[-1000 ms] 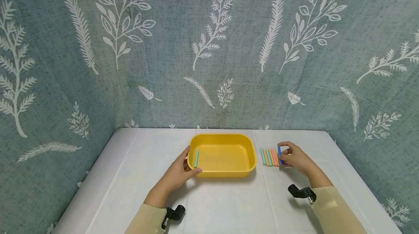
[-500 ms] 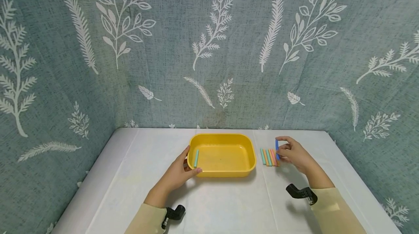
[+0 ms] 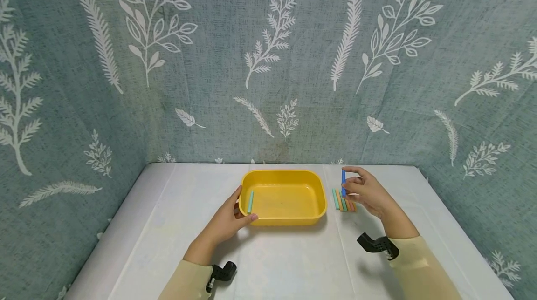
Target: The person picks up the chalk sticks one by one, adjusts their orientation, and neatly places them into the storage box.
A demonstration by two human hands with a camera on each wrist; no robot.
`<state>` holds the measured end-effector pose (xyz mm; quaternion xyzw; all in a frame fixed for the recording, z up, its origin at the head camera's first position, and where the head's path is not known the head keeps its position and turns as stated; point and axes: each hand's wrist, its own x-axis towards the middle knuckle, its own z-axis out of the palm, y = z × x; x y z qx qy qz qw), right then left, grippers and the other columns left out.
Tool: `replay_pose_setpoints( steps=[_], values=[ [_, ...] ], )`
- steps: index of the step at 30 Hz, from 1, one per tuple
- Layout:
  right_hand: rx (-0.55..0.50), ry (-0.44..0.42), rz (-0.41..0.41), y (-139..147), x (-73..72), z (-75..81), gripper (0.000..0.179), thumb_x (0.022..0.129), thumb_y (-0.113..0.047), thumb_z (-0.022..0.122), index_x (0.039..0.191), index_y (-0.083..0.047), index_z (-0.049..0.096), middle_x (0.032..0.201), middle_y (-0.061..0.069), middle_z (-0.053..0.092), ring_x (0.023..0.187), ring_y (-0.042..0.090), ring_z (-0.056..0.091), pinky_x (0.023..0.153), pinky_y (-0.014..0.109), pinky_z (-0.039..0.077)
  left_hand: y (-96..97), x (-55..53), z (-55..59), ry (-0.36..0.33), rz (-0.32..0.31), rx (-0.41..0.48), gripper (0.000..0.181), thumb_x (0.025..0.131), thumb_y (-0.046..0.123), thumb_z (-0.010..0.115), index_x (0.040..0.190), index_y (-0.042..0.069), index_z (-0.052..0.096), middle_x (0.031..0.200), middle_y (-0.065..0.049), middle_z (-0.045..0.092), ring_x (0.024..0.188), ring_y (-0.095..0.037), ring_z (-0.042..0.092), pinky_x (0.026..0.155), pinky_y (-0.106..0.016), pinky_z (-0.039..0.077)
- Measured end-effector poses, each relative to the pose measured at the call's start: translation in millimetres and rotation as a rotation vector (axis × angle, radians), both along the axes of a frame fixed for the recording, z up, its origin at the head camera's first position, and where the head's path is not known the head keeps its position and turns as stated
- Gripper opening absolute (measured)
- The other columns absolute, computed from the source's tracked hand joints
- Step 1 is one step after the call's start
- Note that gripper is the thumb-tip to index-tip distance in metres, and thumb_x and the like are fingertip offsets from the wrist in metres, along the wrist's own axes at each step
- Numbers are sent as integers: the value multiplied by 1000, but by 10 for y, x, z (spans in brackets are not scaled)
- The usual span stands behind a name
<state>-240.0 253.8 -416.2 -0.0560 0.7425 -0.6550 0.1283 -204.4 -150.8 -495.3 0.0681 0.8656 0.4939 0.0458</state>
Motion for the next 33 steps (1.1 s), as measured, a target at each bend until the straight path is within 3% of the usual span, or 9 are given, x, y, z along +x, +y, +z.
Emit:
replay_pose_setpoints(
  steps=[16,33],
  values=[
    [-91,-61,45,-524,-68,54,62,98,-3,63,152,-4,31,101,7,59,85,19,63,83,34,59,-13,-14,-22,1,-12,5,107,84,41,81,162,14,14,162,-14,27,133,-33,50,102,-42,50],
    [-119,-103,104,-1018,-173,-67,60,98,1,60,151,-4,33,96,9,59,82,19,63,80,34,60,-7,-3,1,3,-11,-2,104,86,35,81,162,12,14,162,-15,27,132,-33,51,101,-41,51]
  ],
)
